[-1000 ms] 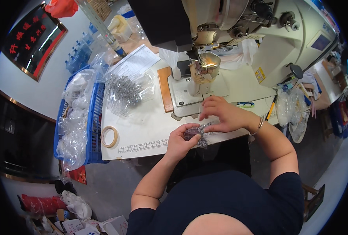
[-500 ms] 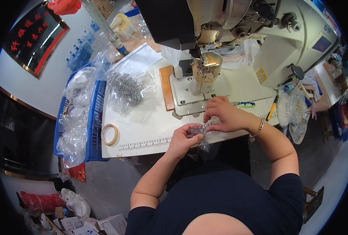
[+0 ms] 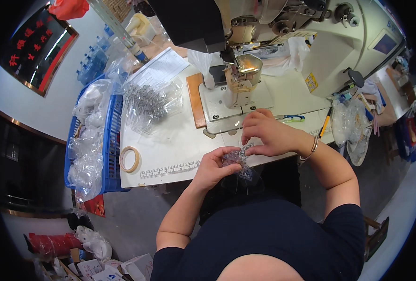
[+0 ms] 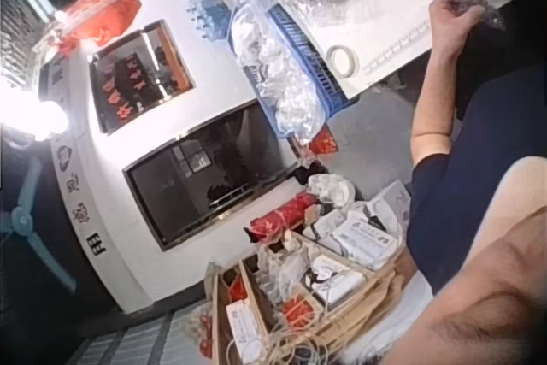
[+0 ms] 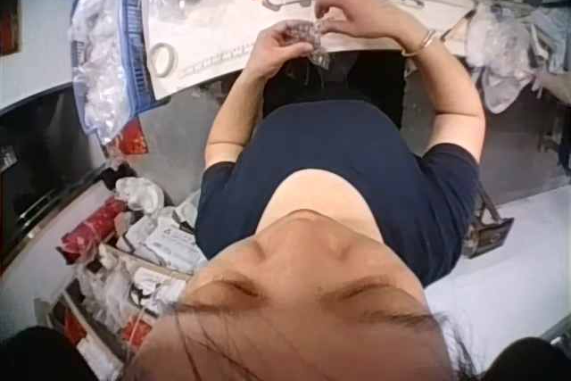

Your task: The person sews small, silver, star-shaped decorations using a sewing machine. They repeatedly pick up the items, position them under the needle, stitch them, and then trim the excess thread with scissors. The process is repeated for multiple identical items.

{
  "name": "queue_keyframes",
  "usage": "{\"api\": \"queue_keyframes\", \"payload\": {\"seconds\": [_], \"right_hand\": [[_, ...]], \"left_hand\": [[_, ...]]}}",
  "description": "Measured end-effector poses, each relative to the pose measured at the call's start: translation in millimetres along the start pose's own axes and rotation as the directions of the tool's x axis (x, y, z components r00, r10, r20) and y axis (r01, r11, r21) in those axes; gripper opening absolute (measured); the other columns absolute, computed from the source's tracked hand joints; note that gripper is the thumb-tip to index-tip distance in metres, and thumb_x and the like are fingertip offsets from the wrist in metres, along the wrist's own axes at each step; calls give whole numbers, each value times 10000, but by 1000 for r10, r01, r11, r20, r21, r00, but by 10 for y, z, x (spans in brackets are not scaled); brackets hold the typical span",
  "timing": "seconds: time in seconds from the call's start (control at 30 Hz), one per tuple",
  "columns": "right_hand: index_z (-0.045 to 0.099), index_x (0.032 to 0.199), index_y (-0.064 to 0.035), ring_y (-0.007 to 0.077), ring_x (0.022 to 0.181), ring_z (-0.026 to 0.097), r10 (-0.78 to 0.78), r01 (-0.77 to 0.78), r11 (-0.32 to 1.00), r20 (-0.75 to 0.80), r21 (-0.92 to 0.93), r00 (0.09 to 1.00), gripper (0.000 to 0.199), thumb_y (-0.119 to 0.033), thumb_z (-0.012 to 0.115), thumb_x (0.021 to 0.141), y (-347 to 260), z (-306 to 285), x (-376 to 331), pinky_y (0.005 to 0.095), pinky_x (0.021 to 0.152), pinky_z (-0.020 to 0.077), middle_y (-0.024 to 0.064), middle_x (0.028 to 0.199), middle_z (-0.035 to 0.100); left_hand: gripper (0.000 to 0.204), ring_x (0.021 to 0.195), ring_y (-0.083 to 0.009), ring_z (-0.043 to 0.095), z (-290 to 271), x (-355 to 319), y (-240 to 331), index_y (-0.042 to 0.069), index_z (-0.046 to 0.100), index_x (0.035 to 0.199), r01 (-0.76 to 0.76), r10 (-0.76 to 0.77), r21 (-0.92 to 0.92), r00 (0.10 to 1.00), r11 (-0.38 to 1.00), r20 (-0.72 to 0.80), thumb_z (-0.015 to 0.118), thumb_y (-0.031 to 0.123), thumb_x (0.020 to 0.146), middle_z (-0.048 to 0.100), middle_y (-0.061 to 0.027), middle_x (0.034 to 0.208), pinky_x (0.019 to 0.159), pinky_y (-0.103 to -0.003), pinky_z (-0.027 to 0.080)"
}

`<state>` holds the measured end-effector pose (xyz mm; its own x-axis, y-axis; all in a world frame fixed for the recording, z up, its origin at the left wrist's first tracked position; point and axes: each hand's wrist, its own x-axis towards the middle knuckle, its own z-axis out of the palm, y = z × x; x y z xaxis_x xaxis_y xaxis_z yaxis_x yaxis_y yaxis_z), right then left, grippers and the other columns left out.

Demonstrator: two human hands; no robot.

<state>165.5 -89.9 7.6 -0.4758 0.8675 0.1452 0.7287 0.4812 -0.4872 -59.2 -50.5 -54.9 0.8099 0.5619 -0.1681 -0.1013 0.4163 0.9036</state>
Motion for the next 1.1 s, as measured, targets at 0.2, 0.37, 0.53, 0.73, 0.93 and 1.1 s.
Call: {"api": "queue_keyframes", "payload": {"seconds": [0.2,0.37,0.53,0.73,0.93,1.1], "right_hand": [[624,825,-131,220,1061,463,-14,14,1000,-17,-10,1000,229,-307,717,711,26,28,5,460,995,242,25,884,558],[622,843,-141,223,1068,461,-4,4,999,-5,-33,1000,226,-283,725,701,18,34,4,439,993,248,26,913,549],[608,900,-130,230,1084,459,-7,-8,998,-234,-63,972,267,-247,735,695,6,80,15,418,952,301,34,938,551],[612,833,-62,253,741,586,414,-338,903,-334,265,847,228,-248,712,744,-187,342,-106,336,669,459,99,777,602],[600,718,-26,257,544,578,437,-308,859,-271,410,857,222,-224,684,773,-235,526,-55,328,527,454,106,615,582],[606,749,-65,259,605,575,223,-209,975,-384,78,896,197,-241,695,759,-262,585,-38,332,582,466,84,628,554]], "left_hand": [[434,871,-138,613,0,7,-4,-38,512,1167,3,-3,4,1000,1000,-14,663,-60,760,621,-90,976,801,-263,507],[436,882,-123,607,-15,8,-34,-35,506,1175,-9,9,14,1000,1000,-7,675,-17,773,621,-82,980,797,-249,500],[436,901,-131,604,-16,12,-62,-39,497,1182,-22,21,-14,997,1000,-78,666,-21,781,609,-92,1016,812,-255,500],[417,911,-138,600,38,55,-88,-41,488,1177,-218,201,-42,947,975,-250,647,-31,792,598,-97,1032,820,-267,505],[335,897,-139,600,81,121,-100,-34,506,1141,-251,158,-238,923,938,-350,609,-17,822,598,-96,1016,791,-278,516],[324,868,-114,594,52,145,-114,-25,519,1128,-281,211,-124,892,952,-401,615,-12,819,598,-78,978,759,-247,508]]}}
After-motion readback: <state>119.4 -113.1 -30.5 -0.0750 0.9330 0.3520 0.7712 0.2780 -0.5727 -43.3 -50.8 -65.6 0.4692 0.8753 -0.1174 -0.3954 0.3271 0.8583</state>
